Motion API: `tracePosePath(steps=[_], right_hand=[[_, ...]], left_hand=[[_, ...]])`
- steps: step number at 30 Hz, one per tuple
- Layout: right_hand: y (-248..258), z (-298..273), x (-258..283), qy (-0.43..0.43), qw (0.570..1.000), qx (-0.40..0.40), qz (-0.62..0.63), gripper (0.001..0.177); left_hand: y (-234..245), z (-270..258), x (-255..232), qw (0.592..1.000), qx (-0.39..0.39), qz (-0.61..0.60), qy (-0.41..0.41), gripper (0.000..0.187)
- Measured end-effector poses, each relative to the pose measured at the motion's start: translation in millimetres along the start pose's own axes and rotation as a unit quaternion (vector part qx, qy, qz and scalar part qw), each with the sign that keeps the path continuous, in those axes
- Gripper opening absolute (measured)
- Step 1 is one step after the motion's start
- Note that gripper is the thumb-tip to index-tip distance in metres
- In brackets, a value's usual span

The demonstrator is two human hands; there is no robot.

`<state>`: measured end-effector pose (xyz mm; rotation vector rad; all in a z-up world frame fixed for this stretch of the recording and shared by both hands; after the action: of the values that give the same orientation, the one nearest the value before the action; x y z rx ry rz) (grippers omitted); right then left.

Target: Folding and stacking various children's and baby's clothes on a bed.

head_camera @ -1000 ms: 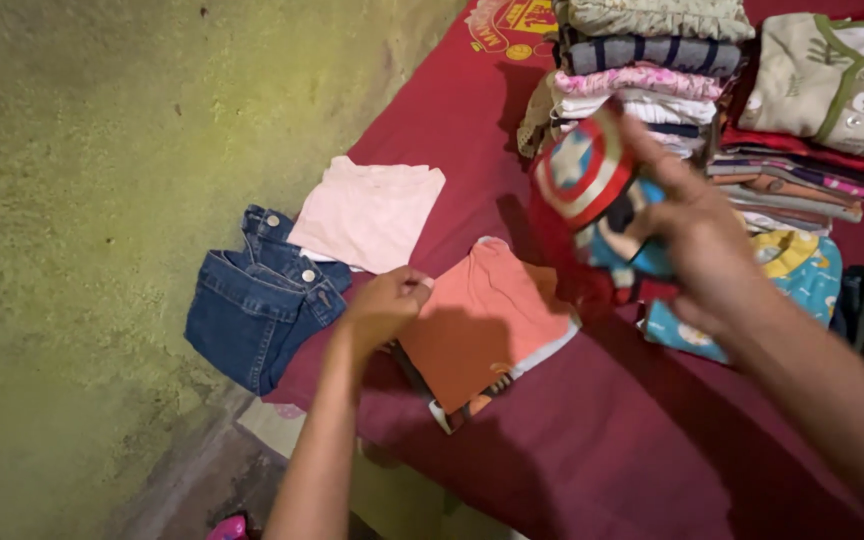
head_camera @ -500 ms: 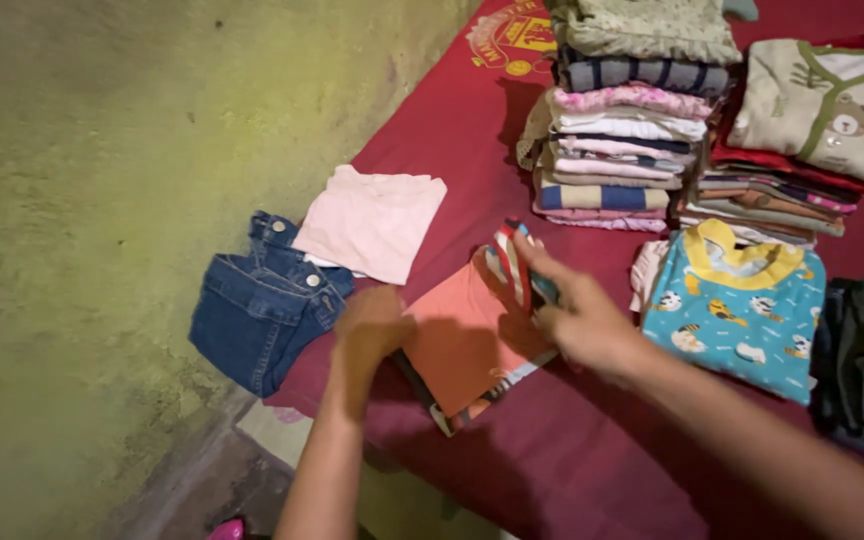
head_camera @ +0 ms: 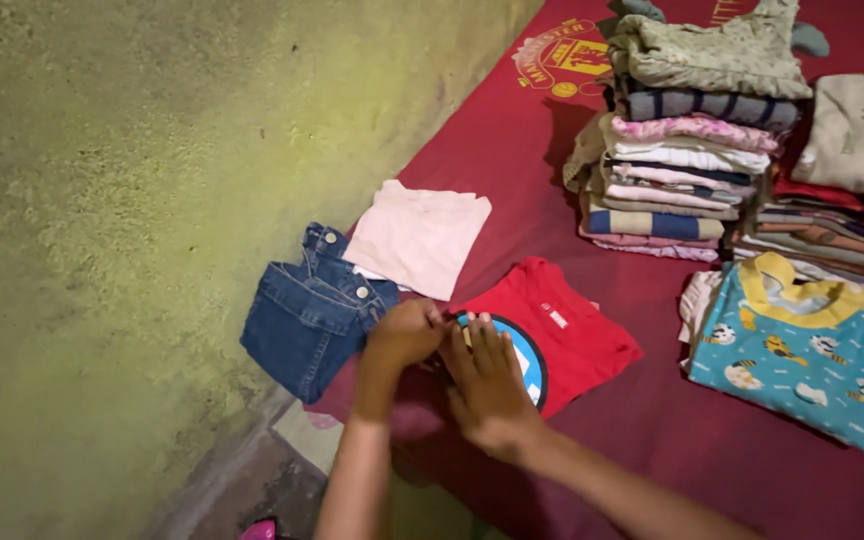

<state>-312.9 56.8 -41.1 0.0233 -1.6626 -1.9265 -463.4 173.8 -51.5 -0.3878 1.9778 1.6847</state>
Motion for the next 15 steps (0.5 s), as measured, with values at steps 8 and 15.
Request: tracePosePath(steps=[8, 15], right_hand=[[10, 3, 13, -0.035, 0.997, 0.04, -0.048, 0.108], [4, 15, -27, -0.041, 0.985, 0.153, -0.064, 0.121]], left_hand=[[-1, -18, 8, 0.981, 0.077, -0.172, -0.042, 0.032], [-20, -18, 44, 0.932, 0.113, -0.341, -0.041, 0.044]])
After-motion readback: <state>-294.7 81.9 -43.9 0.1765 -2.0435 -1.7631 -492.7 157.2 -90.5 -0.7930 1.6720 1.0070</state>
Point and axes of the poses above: each hand's wrist, its own z-axis towards the middle knuckle, its own y-axis out of the back of the hand, x = y × z, the point moved 4 cm from there along z, towards the middle knuckle, and after that the axes turned 4 degrees about -y, right-handed, at the moved point
